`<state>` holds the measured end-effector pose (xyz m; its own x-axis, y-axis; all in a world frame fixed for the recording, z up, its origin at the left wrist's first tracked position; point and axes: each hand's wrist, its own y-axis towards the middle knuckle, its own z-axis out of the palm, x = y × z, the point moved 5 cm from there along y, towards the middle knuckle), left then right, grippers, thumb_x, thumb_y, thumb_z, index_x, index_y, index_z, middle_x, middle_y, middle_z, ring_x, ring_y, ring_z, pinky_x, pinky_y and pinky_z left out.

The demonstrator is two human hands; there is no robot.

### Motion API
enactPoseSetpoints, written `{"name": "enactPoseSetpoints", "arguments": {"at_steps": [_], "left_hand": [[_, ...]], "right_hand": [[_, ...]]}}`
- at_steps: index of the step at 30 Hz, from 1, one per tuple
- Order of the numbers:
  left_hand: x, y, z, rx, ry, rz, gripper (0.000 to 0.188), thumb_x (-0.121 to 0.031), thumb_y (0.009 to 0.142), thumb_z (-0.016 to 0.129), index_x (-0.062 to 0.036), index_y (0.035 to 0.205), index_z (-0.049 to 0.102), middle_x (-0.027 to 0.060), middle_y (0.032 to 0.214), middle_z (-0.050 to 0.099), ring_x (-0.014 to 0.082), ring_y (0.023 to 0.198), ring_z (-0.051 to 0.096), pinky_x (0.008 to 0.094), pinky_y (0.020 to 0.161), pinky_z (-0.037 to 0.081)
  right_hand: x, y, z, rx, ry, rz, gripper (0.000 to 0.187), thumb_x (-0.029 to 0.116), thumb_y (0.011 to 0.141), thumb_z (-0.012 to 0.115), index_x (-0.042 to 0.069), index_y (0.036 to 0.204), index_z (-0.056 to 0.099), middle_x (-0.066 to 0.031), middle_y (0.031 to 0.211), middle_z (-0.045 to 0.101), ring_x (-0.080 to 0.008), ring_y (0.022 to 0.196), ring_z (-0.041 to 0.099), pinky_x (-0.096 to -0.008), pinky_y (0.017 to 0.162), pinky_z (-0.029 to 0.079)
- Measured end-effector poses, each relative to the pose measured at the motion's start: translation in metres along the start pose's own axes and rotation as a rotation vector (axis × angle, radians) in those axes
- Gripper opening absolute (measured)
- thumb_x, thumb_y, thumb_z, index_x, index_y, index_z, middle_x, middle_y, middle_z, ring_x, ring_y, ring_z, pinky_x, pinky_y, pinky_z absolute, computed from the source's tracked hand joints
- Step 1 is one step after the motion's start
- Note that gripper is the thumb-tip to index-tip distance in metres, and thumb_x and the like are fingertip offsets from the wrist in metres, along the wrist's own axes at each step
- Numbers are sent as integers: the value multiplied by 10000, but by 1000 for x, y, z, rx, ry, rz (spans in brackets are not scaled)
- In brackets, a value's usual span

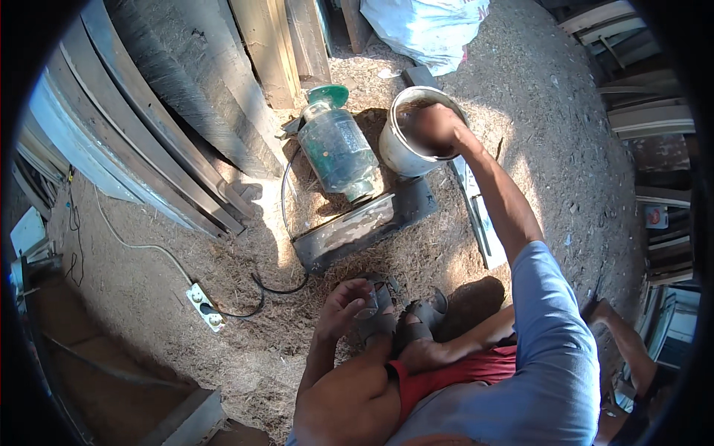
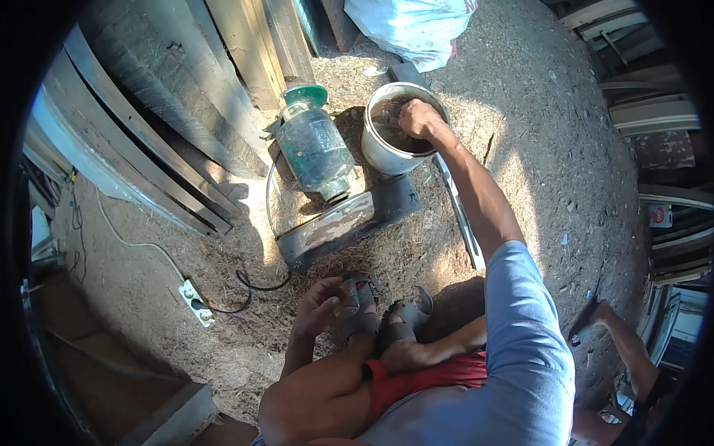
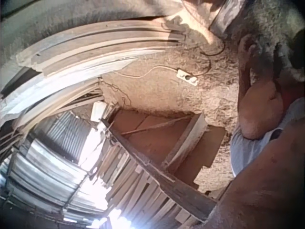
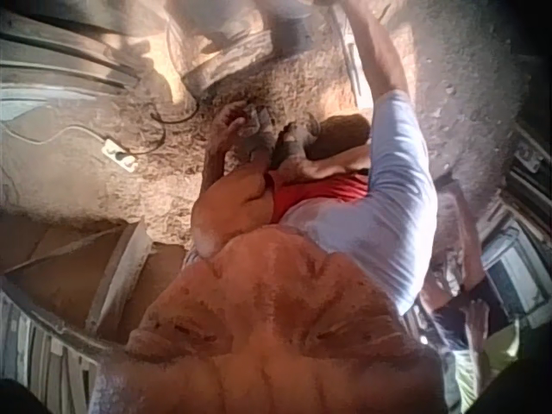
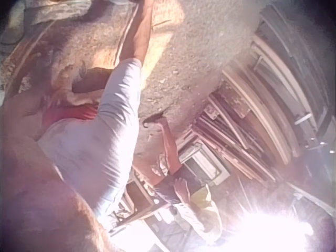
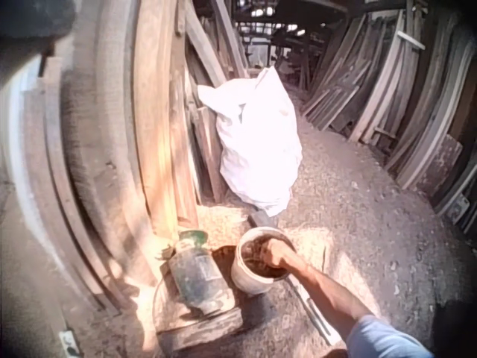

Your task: The person sharpens a small metal blade by holding it against a rotating grinding wheel and periodically dipping it into a bucket of water.

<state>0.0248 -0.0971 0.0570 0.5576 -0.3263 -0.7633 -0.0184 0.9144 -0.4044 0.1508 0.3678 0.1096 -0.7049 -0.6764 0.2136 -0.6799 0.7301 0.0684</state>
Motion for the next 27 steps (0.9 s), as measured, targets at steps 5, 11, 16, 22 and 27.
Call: {"name": "enactPoseSetpoints", "arguments": {"at_steps": [5,11,16,22,27], "left_hand": [[-2,8,22,-74,204,-99,339,-91,909,620,-23,1235,557,39,966,634,116,882,612,262,786,523],[13,25,51,42,107,25,333,-184,960,574,1,1236,554,60,899,631,105,768,552,245,714,461],[19,43,95,208,127,15,345,-191,965,583,7,1246,553,77,954,637,118,803,560,267,758,467],[20,54,121,254,181,-76,357,-204,970,588,-6,1264,537,79,1010,627,122,841,565,270,790,474],[20,49,106,168,131,-84,370,-210,977,585,3,1274,525,92,1035,623,129,865,566,274,804,473]], "right_hand": [[-20,-76,-69,-68,1199,305,105,162,887,664,72,938,682,8,742,628,-92,660,558,-287,629,484],[-64,-244,-72,-193,1466,606,110,139,937,639,73,1025,637,20,822,587,-72,714,507,-224,672,427],[-108,-378,-23,-93,1293,824,95,171,912,638,83,916,603,36,735,554,-71,618,470,-234,575,388],[-130,-416,36,-46,970,826,162,189,902,673,35,880,628,1,713,612,-81,649,542,-291,590,451],[-121,-366,39,30,947,819,128,157,882,679,31,888,657,7,738,629,-78,702,573,-273,628,477]]}}
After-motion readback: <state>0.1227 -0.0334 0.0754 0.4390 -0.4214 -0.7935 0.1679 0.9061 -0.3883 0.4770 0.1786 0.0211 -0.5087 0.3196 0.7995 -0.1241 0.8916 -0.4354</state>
